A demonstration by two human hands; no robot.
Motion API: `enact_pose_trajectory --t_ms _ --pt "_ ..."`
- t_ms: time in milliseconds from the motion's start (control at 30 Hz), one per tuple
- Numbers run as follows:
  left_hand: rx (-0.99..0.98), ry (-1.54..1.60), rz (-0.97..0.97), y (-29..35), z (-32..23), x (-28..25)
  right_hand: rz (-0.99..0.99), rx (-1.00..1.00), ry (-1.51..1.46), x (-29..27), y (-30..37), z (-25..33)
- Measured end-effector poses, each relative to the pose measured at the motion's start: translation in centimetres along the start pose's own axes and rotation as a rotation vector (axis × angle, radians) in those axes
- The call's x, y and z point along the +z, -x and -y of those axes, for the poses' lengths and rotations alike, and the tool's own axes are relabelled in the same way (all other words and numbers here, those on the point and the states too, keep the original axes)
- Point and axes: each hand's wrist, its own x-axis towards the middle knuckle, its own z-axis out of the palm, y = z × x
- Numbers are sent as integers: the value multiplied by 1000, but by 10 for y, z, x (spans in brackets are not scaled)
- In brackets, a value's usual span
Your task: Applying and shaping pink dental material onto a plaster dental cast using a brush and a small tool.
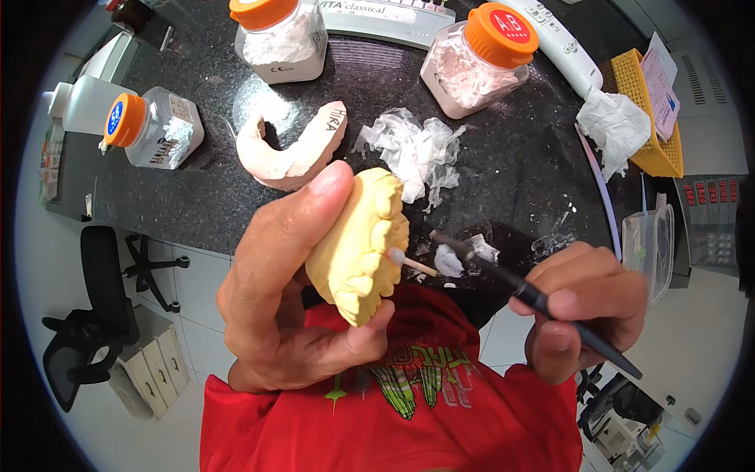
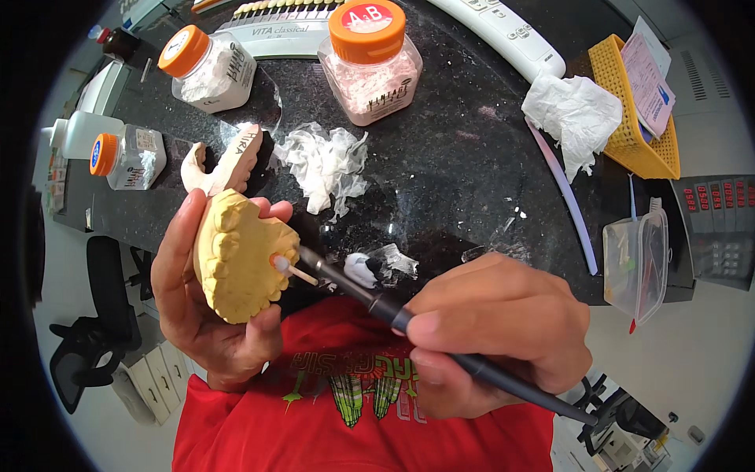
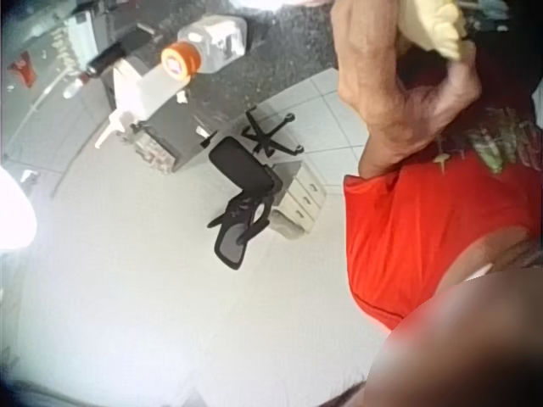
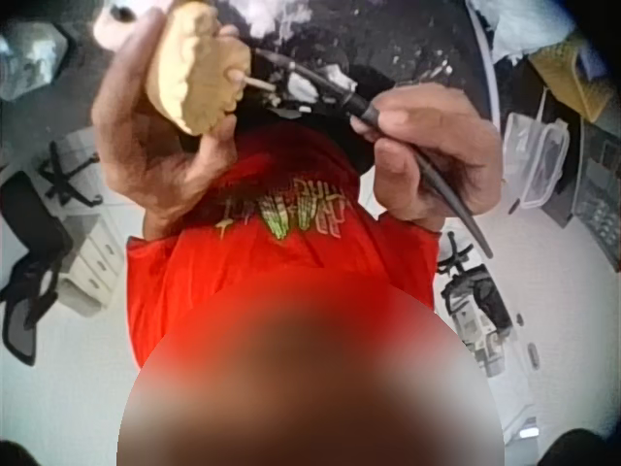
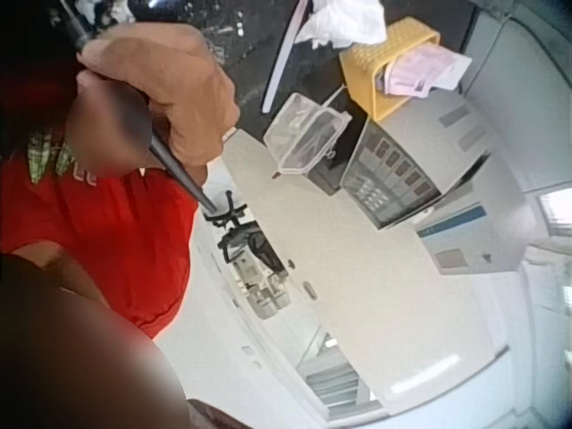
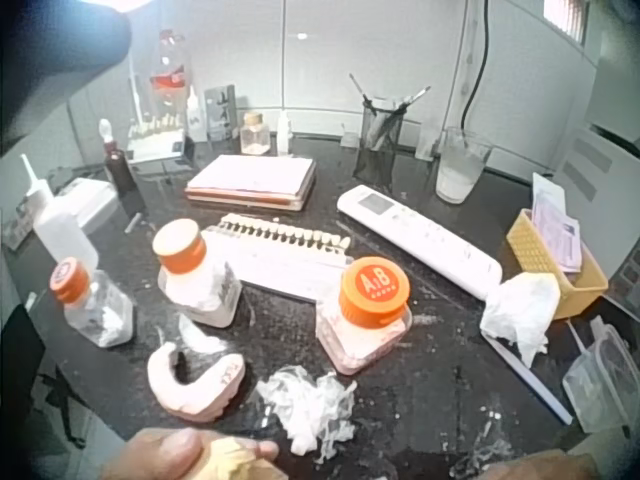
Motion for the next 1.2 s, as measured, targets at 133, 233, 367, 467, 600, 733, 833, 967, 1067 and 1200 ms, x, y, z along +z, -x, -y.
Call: enact_pose_trajectory --t_ms 133,233,367,467,600,733,833,967,1067,1200 --pt "29 -78 95 -5 -5 -2 132 -8 -20 -2 -5 -1" --pt "-20 -31 80 -7 -6 -1 329 -20 85 -13 -12 2" --pt "-81 -29 -88 0 -7 4 326 50 142 -18 -11 5" --pt "-76 8 -104 4 -2 3 413 98 195 -32 -6 12" --pt "-35 178 -68 -4 2 5 245 164 184 -35 11 10" --pt "-73 230 -96 -11 0 10 166 135 211 -26 11 7" --pt "-58 235 -3 -11 3 7 199 125 242 -28 8 8" --pt "-81 212 -37 -10 -2 8 244 108 286 -26 3 9" --pt "-96 212 -58 -9 -2 10 126 87 249 -25 10 5" --pt "-205 158 -172 -9 -12 13 231 33 302 -31 11 4"
